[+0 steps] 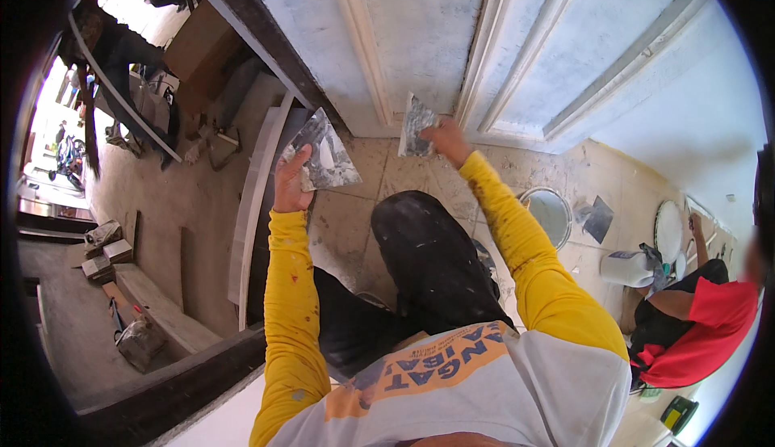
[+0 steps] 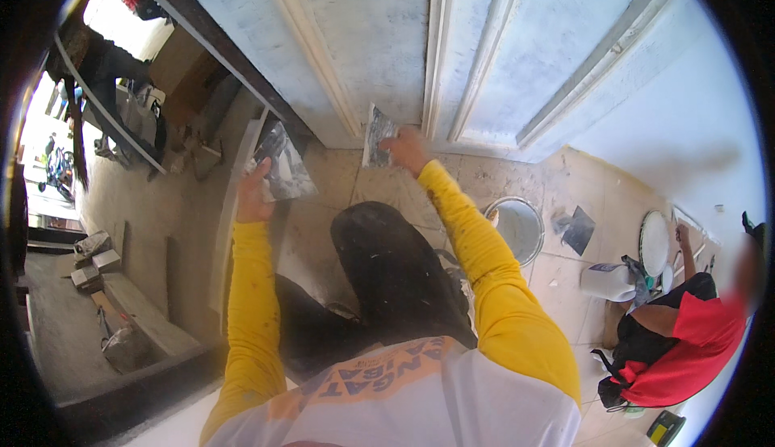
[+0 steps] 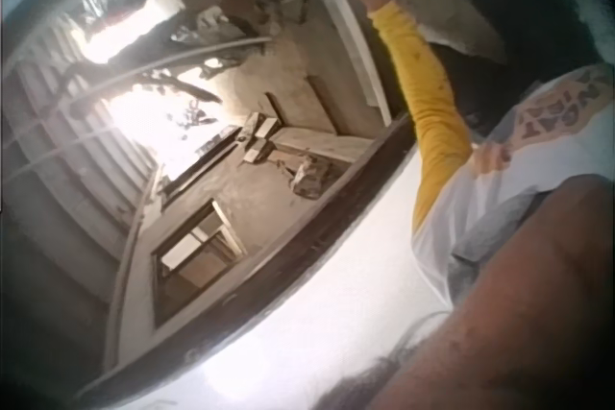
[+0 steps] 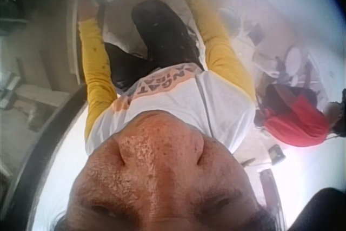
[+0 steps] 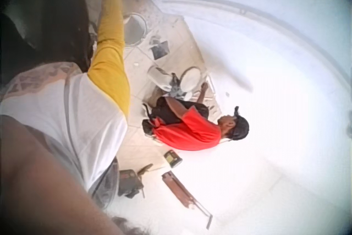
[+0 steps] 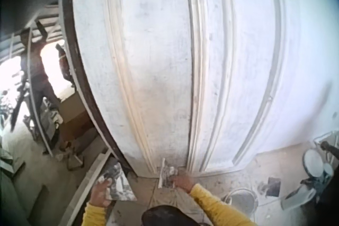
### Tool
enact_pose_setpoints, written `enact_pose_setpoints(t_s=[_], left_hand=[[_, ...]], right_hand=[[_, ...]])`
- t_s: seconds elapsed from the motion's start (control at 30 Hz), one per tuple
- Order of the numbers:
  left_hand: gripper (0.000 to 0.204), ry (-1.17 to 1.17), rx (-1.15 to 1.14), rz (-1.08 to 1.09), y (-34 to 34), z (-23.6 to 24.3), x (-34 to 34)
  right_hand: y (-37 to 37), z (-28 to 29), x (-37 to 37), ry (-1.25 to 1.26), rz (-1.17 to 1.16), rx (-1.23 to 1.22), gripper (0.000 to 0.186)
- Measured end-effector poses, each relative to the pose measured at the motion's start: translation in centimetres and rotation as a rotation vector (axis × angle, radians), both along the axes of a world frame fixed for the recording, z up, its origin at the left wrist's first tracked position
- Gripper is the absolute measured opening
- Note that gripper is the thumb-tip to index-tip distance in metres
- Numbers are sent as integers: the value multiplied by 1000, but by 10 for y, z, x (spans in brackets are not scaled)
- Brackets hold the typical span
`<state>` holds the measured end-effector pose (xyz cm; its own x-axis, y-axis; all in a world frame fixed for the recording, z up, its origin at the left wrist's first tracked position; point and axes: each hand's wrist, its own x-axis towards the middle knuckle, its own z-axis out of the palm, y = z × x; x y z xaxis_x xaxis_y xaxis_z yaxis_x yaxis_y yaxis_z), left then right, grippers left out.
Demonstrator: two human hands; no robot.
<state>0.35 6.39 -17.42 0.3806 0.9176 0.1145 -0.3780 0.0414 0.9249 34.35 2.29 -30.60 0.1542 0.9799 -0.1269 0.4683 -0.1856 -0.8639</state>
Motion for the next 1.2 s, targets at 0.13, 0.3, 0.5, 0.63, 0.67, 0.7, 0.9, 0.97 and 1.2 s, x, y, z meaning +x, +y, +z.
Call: enact_pose_setpoints(t_s=[0.13, 0.3, 0.5, 0.63, 0.67, 0.7, 0.9, 0.97, 1.2], left_hand=[[31, 30, 37, 47, 7, -19, -6], [30, -93, -92, -8, 5, -15, -5], [30, -112, -93, -8, 1, -5, 1], [33, -108, -79, -41, 0, 4, 4], [34, -105, -73, -47, 0, 4, 4], [35, -103, -68, -55, 0, 4, 5], [39, -70, -46, -79, 3, 1, 5], [38, -78, -64, -90, 1, 4, 8], [34, -124, -85, -36, 2, -1, 4]], right_hand=[[-5, -22, -56, -16, -283, 71, 46], [9, -7, -77, -14, -364, 135, 50], [23, 2, -89, 17, -399, 186, 46], [29, -18, -93, -12, -401, 195, 47], [31, -23, -93, -7, -392, 195, 47], [32, -28, -94, -2, -385, 194, 47], [50, -37, -110, 7, -361, 168, 52], [43, -46, -113, -42, -326, 280, 54], [2, -31, -89, 168, -353, 143, 47]])
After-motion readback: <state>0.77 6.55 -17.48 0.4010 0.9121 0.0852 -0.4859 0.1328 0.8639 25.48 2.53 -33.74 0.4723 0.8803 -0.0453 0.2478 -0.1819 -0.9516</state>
